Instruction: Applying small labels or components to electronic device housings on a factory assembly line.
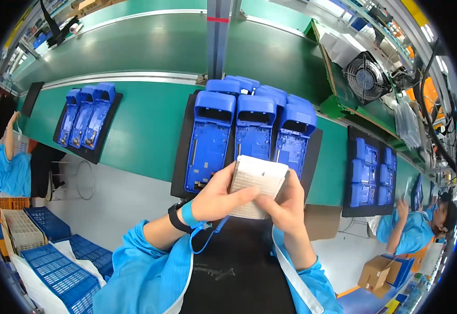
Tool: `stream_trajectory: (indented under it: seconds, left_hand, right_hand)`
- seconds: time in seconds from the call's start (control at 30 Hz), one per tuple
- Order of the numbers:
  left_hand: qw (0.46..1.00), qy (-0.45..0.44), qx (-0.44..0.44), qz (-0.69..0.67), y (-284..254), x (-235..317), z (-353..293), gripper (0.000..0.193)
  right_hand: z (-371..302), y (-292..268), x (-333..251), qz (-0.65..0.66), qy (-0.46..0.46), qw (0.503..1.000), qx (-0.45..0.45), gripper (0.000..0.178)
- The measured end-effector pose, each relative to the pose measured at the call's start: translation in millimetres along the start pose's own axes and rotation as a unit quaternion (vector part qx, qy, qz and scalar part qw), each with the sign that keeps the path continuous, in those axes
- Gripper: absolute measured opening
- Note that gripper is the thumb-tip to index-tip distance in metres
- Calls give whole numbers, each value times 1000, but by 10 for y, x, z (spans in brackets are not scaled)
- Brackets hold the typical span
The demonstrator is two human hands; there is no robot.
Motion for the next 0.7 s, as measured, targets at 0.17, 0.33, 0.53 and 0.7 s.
stream_trajectory:
  seconds: [0.17, 0.33, 0.53, 0.7]
  left_hand:
    - [994, 38, 73, 76, -117, 77, -119, 41]
    - [981, 17, 85, 171, -182, 82, -208, 35]
    - [963, 11, 69, 260, -120, 208, -241, 34]
    - [948, -36, 46, 314, -107, 169, -238, 34]
  right_hand:
    - [6, -112, -133, -182, 12, 980, 78, 53]
    - [93, 78, -722, -442, -201, 874, 11, 31]
    - [179, 276, -617, -469, -196, 858, -75, 28]
    - [205, 288, -551, -477, -189, 853, -91, 27]
Point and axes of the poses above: each hand's wrist, its own z-axis towards the middle knuckle, its own y-axis out of the palm, x = y × z, the point moved 10 cm from there along z, towards the middle knuckle, and after that the axes turned 12 degrees about -x, right-handed, at the moved point
